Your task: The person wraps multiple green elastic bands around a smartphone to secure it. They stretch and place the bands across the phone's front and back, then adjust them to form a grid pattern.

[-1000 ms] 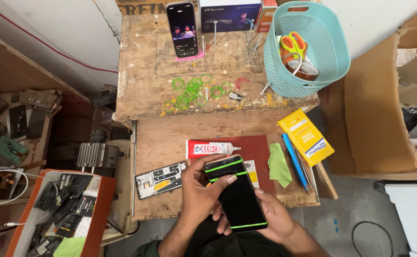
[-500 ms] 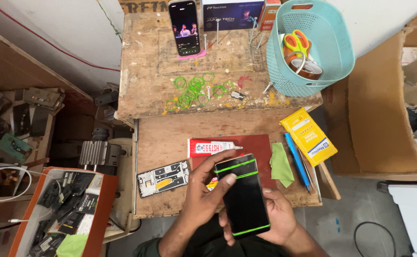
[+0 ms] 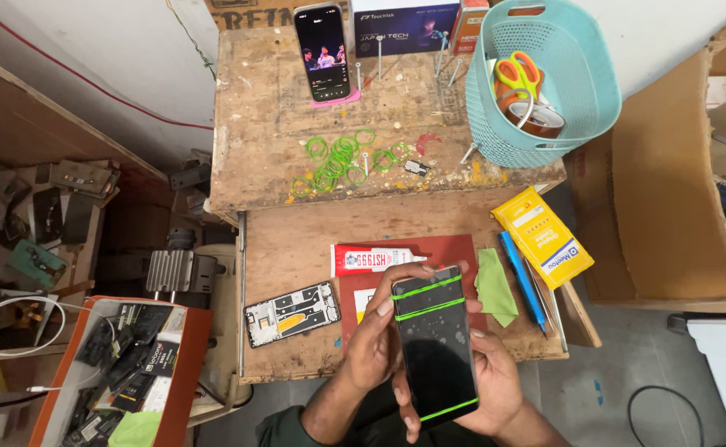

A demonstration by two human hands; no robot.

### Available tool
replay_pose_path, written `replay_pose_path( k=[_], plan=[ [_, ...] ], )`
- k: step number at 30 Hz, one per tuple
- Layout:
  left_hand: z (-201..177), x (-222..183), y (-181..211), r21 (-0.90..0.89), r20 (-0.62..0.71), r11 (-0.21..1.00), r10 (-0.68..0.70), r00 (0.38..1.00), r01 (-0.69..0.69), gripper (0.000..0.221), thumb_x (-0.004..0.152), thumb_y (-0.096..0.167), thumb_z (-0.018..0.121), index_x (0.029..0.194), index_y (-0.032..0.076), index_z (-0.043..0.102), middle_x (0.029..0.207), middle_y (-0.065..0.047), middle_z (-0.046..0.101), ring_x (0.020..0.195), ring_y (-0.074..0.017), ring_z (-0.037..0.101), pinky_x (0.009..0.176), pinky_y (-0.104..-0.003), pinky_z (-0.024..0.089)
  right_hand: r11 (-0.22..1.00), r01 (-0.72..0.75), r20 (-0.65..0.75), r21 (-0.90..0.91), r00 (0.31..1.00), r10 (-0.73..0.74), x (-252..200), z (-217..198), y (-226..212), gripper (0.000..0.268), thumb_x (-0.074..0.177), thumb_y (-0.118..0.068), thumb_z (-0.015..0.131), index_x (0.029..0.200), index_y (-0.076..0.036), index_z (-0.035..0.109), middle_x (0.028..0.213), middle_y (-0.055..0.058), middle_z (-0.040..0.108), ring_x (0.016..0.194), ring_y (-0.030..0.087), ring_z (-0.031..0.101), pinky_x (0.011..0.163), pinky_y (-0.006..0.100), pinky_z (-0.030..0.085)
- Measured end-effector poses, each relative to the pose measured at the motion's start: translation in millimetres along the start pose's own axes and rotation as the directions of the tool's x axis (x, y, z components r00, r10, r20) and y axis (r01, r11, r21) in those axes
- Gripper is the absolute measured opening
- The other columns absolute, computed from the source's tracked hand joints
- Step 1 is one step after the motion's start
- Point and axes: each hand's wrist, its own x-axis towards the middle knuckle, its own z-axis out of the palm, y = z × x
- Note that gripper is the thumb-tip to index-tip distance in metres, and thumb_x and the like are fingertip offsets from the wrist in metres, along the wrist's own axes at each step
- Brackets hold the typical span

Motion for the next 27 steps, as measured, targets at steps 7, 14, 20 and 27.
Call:
replay_pose_path(
  k=[7, 14, 20, 27],
  plan=[
    [0, 2, -9, -0.052, 0.002, 0.998, 0.021, 1.0, -0.021, 0.051, 0.109, 0.037, 0.036, 0.146, 0.002, 0.033, 0.16, -0.037, 0.037, 0.135, -0.0394, 0.058, 0.117, -0.053, 0.048, 0.999, 0.049, -0.033, 0.002, 0.998, -0.049, 5, 6, 0, 0.073, 0.099, -0.056, 0.034, 0.144, 0.0, 0.044, 0.115, 0.037, 0.06, 0.099, 0.05, 0.068, 0.085, 0.063, 0.058],
    [0, 3, -10, -0.067, -0.016, 0.998, -0.007, 1.0, 0.006, 0.046, 0.11, 0.037, 0.037, 0.142, 0.004, 0.034, 0.157, -0.038, 0.039, 0.133, -0.0407, 0.058, 0.113, -0.055, 0.05, 0.999, 0.048, -0.019, 0.01, 0.999, -0.048, 5, 7, 1, 0.074, 0.098, -0.056, 0.033, 0.145, 0.001, 0.042, 0.115, 0.037, 0.06, 0.101, 0.049, 0.067, 0.088, 0.062, 0.057],
    [-1, 3, -12, -0.006, -0.043, 1.0, 0.008, 0.999, -0.008, 0.045, 0.111, 0.039, 0.037, 0.139, 0.003, 0.035, 0.155, -0.039, 0.042, 0.13, -0.0413, 0.061, 0.109, -0.054, 0.054, 0.998, 0.064, -0.006, -0.004, 0.998, -0.064, 4, 5, 1, 0.075, 0.099, -0.057, 0.033, 0.147, 0.001, 0.04, 0.116, 0.037, 0.06, 0.1, 0.049, 0.067, 0.088, 0.062, 0.057],
    [-1, 6, -11, 0.0, -0.048, 1.0, 0.009, 0.999, -0.009, 0.049, 0.111, 0.042, 0.036, 0.141, 0.003, 0.036, 0.157, -0.038, 0.041, 0.13, -0.0404, 0.061, 0.109, -0.052, 0.053, 0.997, 0.075, 0.002, 0.002, 0.997, -0.075, 5, 3, 2, 0.076, 0.099, -0.058, 0.032, 0.147, 0.001, 0.042, 0.117, 0.037, 0.061, 0.099, 0.048, 0.068, 0.088, 0.062, 0.057]
  ],
)
